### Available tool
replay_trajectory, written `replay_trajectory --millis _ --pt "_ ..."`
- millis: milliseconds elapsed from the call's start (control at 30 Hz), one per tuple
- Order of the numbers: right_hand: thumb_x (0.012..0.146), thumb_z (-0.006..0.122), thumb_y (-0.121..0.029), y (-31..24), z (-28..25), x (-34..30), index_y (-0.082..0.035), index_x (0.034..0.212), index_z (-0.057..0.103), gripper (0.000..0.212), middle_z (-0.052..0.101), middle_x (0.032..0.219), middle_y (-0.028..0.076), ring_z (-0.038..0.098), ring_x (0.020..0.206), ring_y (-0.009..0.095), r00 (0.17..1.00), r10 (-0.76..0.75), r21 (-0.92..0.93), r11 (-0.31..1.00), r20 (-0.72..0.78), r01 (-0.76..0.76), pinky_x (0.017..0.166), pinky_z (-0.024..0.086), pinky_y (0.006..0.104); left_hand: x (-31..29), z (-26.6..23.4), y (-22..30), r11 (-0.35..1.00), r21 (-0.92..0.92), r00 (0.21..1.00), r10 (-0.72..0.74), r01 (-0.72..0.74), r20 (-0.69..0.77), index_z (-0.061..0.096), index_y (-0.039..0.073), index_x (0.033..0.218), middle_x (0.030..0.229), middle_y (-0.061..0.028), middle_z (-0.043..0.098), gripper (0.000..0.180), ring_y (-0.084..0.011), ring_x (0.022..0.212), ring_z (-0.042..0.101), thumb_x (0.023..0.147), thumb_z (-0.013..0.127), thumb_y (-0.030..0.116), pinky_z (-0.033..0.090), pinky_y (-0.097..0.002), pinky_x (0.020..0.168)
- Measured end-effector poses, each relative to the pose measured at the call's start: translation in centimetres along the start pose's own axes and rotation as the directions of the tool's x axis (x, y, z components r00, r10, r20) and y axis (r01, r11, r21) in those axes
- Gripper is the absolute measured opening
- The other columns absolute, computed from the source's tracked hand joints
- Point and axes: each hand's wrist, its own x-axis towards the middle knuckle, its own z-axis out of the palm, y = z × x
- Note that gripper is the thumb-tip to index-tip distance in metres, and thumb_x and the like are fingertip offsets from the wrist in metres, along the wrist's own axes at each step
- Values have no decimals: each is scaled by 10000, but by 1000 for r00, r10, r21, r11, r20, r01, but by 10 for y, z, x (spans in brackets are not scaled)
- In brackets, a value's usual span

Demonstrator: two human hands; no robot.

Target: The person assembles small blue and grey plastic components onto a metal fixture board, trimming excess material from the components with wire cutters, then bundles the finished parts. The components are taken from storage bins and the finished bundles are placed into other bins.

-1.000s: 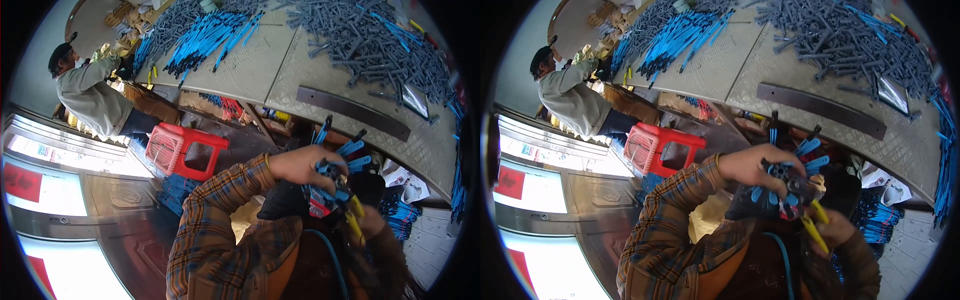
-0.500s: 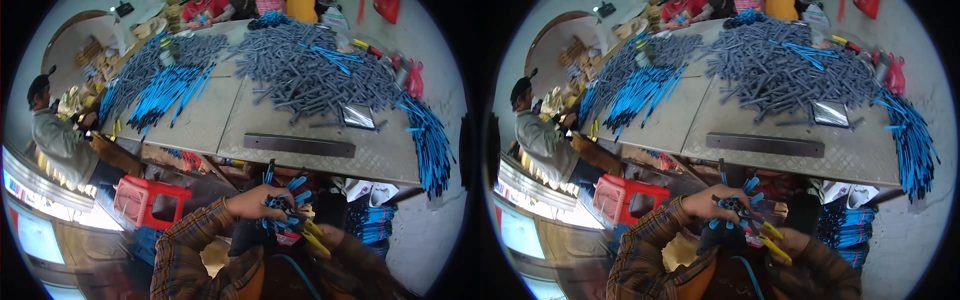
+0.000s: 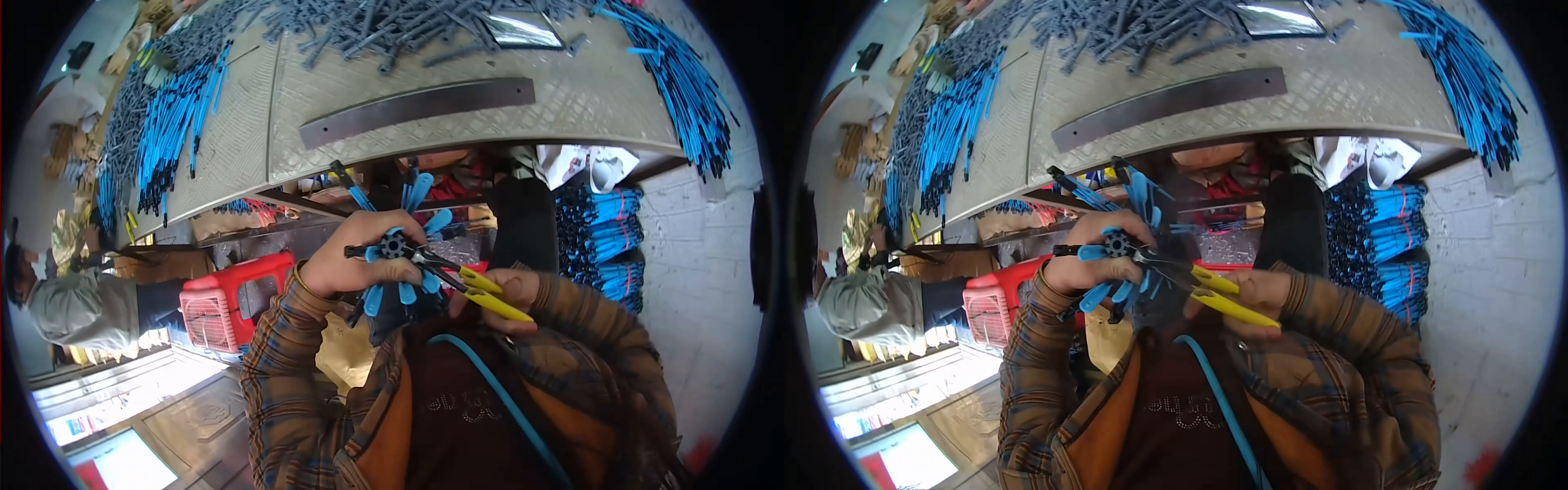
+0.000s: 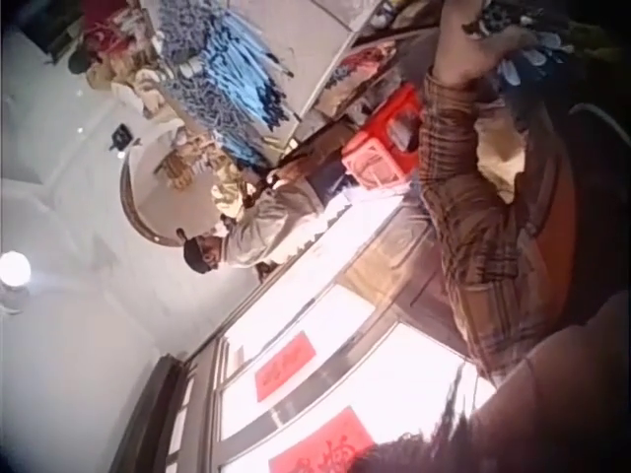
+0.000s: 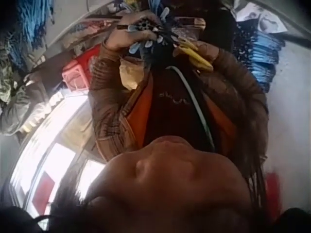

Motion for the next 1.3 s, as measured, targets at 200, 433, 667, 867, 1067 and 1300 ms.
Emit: replay_trajectory --millis 200,433,667,867,1067,1300 --pt "803 578 -92 -29 48 -12 -19 1250 355 504 584 967 127 624 780 205 843 -517 -970 244 -148 -21 669 520 325 -6 8 -4 999 -6 994 -49 49 -98 565 19 999 849 -84 592 420 -171 785 580 671 750 204 439 -282 716" --pt "841 542 -132 -2 18 4 16 1182 404 396 575 888 135 616 734 213 906 -392 -703 689 -157 176 649 515 324 -3 8 -4 996 -61 997 -72 70 -25 564 19 1024 838 -79 585 456 -179 788 576 664 755 223 437 -287 719" --pt "871 525 -255 41 -30 18 61 1067 433 384 552 724 136 609 673 220 922 -116 331 944 370 -14 604 518 300 -1 10 -1 995 -63 996 -73 76 50 564 25 1036 850 -89 586 459 -191 812 581 673 748 237 436 -294 732" --pt "883 517 -270 -13 10 -14 65 979 470 351 581 771 151 628 720 234 1000 10 -74 997 -26 -12 632 535 313 3 13 7 997 17 994 -76 74 79 553 33 1055 892 -101 593 467 -219 834 589 682 739 244 434 -304 751" --pt "900 490 -237 -46 34 -25 47 949 490 288 601 930 199 635 838 263 986 56 -289 952 -157 -100 701 543 351 3 13 13 992 53 988 -117 112 100 543 35 1065 904 -104 595 459 -227 842 591 694 729 230 435 -307 754" --pt "902 488 -233 -40 30 -21 24 976 491 268 599 968 192 634 848 262 984 79 -299 946 -160 -125 701 544 355 1 11 18 980 11 974 -197 197 115 540 32 1063 904 -108 595 451 -229 846 593 698 723 224 438 -311 749"
